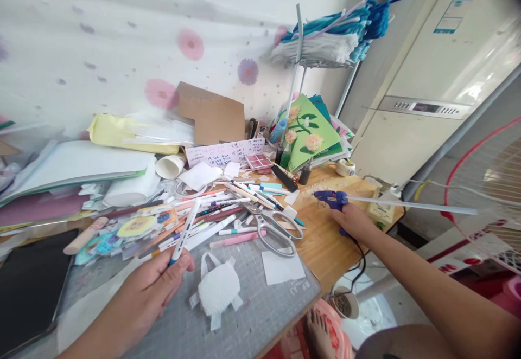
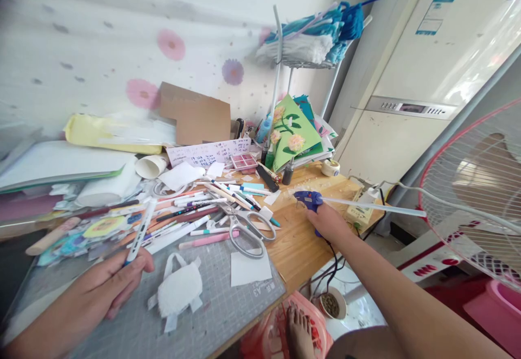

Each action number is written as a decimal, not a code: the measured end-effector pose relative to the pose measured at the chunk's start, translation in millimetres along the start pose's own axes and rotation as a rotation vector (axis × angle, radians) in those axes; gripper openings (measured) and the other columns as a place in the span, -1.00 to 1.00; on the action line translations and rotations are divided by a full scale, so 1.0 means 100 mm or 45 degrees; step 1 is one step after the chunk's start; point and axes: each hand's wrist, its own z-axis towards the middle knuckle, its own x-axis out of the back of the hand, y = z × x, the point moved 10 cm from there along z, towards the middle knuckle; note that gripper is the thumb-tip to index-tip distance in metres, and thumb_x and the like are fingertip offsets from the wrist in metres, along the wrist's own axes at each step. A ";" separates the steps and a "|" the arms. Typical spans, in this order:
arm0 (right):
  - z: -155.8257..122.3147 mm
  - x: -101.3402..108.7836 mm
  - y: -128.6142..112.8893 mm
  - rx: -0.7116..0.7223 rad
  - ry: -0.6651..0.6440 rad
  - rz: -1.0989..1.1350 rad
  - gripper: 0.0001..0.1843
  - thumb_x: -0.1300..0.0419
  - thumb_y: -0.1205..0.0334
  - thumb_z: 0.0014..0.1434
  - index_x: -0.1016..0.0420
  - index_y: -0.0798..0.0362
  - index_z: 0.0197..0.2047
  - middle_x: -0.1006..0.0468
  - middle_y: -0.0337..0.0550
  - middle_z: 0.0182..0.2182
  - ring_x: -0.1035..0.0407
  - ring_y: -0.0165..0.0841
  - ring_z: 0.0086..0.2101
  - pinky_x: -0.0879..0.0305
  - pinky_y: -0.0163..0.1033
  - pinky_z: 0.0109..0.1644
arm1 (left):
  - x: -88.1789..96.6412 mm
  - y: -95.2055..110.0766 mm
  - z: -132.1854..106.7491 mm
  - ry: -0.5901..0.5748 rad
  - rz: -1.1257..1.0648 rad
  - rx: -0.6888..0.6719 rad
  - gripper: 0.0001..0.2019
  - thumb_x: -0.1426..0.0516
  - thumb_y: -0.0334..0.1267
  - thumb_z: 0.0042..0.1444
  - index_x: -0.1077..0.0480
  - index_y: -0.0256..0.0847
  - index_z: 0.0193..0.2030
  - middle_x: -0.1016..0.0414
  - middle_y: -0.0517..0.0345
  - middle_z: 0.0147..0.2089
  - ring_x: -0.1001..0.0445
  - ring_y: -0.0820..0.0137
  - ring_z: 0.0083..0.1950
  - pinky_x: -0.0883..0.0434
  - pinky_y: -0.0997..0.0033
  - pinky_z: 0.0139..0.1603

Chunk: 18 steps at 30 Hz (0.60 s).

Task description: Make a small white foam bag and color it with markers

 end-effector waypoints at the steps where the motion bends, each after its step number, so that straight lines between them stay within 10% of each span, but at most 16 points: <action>1: -0.01 0.01 0.01 -0.013 0.011 0.001 -0.71 -0.13 0.14 0.28 -0.42 0.12 0.00 -0.49 -0.08 -0.07 -0.44 -0.28 -0.16 -0.42 -0.06 -0.10 | 0.00 -0.01 0.01 -0.003 0.015 0.000 -0.28 0.13 0.51 -0.16 -0.31 -0.16 -0.29 -0.06 0.38 -0.64 -0.09 0.42 -0.56 -0.13 0.49 -0.54; 18: -0.10 0.08 0.09 -0.137 0.062 0.007 -0.72 -0.12 0.11 0.29 -0.45 0.12 -0.06 -0.52 -0.10 -0.13 -0.45 -0.31 -0.21 -0.42 -0.10 -0.14 | 0.01 -0.27 0.10 0.033 -0.109 0.018 -0.41 0.11 0.44 -0.02 -0.30 -0.07 -0.34 -0.01 0.39 -0.69 -0.01 0.45 -0.60 -0.04 0.52 -0.57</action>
